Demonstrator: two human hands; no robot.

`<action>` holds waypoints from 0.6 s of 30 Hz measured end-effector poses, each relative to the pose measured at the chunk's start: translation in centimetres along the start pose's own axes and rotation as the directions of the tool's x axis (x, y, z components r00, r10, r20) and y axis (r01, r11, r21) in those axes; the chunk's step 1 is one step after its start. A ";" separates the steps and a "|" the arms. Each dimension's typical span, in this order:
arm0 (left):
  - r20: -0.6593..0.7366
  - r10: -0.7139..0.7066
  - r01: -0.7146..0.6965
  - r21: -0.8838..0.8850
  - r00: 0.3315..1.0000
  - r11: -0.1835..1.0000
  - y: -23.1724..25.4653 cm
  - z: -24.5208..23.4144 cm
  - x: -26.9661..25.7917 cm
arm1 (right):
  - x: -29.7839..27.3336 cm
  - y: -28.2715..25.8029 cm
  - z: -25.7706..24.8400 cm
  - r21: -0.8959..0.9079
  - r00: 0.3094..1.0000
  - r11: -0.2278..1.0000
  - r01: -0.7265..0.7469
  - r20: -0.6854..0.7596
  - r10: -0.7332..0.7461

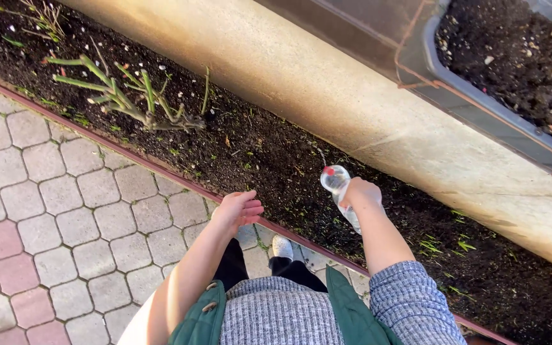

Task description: The person pours water from a plastic bottle into a potted cactus and onto soil in a garden bed.

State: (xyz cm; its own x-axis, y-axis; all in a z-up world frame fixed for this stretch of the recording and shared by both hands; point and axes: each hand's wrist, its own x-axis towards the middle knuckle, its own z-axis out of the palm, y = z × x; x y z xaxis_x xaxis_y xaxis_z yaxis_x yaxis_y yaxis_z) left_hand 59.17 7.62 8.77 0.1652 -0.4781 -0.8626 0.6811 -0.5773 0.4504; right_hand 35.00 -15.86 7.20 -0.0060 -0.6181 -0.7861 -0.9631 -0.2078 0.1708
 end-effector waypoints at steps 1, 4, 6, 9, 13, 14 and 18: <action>0.003 0.002 -0.002 0.004 1.000 1.000 0.8 -0.6 -0.2 | -0.5 -1.2 -0.4 0.005 1.000 1.000 -0.002 -0.002 0.002; 0.053 -0.012 0.010 0.035 0.999 0.999 2.6 -3.0 0.3 | -2.1 -4.8 -1.6 0.019 1.000 0.999 0.027 0.010 -0.027; 0.016 -0.010 0.010 0.019 1.000 1.000 3.0 -4.7 2.4 | -3.1 -7.1 -2.3 0.035 0.999 0.999 0.022 0.023 -0.023; 0.008 -0.012 0.012 0.032 1.000 0.999 5.3 -5.8 1.7 | -1.5 -7.8 -1.7 0.037 0.999 0.999 -0.027 0.029 0.026; 0.030 -0.038 0.035 0.074 0.999 0.997 5.9 -7.7 4.0 | -5.5 -7.7 -2.6 0.108 0.994 0.989 -0.103 0.057 0.097; 0.041 -0.045 0.041 0.090 0.998 0.995 6.0 -7.8 4.4 | -5.4 -6.8 -1.9 0.127 0.989 0.981 -0.146 0.052 0.141; 0.089 -0.092 0.077 0.156 0.992 0.985 6.1 -8.0 6.5 | -6.5 -3.2 0.0 0.170 0.957 0.942 -0.290 0.077 0.281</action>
State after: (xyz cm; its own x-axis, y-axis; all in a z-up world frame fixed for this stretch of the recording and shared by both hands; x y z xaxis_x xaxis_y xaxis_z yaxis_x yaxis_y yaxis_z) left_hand 70.09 6.30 4.10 0.0376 -0.4804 -0.8762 0.5721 -0.7086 0.4130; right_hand 38.14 -11.22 11.78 -0.2966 -0.5916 -0.7497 -0.9511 0.1124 0.2877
